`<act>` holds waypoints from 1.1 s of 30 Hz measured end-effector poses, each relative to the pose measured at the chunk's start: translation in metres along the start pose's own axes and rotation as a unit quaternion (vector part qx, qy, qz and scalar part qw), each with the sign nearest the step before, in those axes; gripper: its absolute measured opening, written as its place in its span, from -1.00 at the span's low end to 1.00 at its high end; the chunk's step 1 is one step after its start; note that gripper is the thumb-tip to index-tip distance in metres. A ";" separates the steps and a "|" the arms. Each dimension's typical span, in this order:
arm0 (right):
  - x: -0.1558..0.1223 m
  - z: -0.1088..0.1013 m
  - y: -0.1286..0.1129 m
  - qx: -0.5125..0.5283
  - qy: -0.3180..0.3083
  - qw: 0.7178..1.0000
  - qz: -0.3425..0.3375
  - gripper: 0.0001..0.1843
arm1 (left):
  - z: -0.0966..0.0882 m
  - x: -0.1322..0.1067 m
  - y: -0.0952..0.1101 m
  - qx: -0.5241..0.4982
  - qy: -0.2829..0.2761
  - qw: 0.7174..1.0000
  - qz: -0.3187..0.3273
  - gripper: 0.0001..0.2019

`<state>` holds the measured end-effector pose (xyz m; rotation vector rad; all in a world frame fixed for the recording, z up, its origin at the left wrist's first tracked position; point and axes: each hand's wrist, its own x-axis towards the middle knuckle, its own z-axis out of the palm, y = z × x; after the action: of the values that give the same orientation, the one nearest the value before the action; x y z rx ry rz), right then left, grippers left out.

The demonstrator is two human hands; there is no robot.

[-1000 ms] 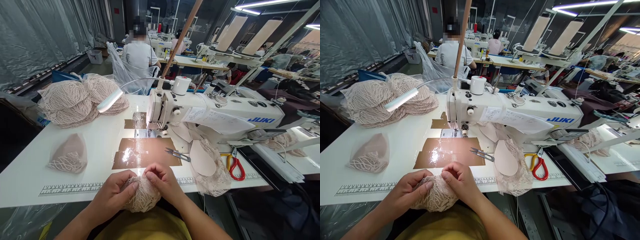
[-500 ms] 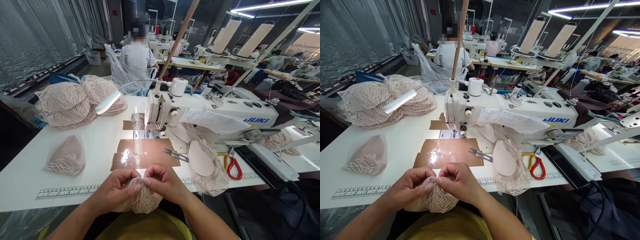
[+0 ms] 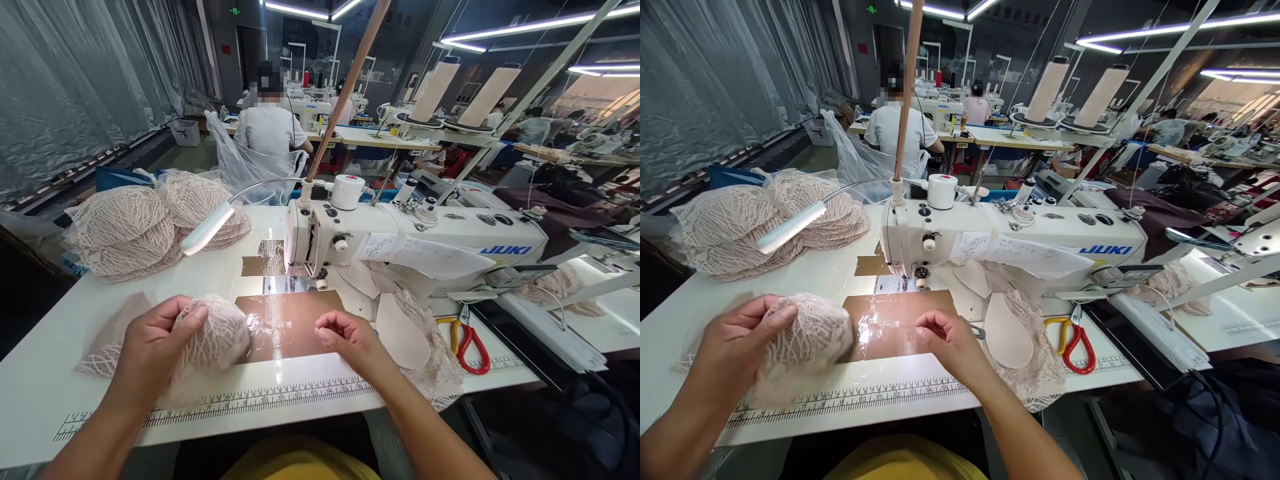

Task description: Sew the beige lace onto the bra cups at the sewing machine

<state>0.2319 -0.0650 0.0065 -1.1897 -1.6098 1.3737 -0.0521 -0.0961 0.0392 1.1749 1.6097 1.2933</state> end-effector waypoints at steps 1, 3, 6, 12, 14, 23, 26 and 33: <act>0.000 -0.005 -0.002 -0.028 0.007 1.000 -0.006 -0.82 | 0.002 0.008 0.002 0.088 0.018 0.993 0.079 -0.72; 0.003 -0.009 -0.008 -0.088 0.010 0.996 -0.019 -0.83 | 0.019 0.022 0.002 0.251 -0.003 0.943 0.220 -0.71; 0.016 -0.006 -0.019 -0.178 -0.002 0.983 -0.039 -0.84 | 0.068 0.035 -0.007 0.419 -0.110 0.842 0.322 -0.76; 0.044 0.011 -0.011 -0.326 -0.053 0.937 -0.117 -0.75 | 0.123 0.016 -0.034 0.435 -0.176 0.821 0.327 -0.73; 0.045 0.016 -0.003 -0.391 -0.068 0.908 -0.133 -0.75 | 0.116 0.007 -0.030 0.443 -0.179 0.817 0.322 -0.73; 0.045 0.023 0.003 -0.560 -0.071 0.814 -0.138 -0.69 | 0.074 0.034 0.001 0.321 -0.333 0.853 0.242 -0.65; 0.048 0.022 0.003 -0.565 -0.055 0.813 -0.130 -0.60 | 0.080 0.046 -0.020 0.322 -0.285 0.838 0.335 -0.67; 0.058 0.023 0.008 -0.569 -0.026 0.815 -0.104 -0.46 | 0.089 0.068 -0.043 0.371 -0.259 0.797 0.399 -0.64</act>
<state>0.1928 -0.0184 -0.0093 -1.4961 -2.6146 0.1648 0.0021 -0.0086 -0.0223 2.6367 1.2147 0.5939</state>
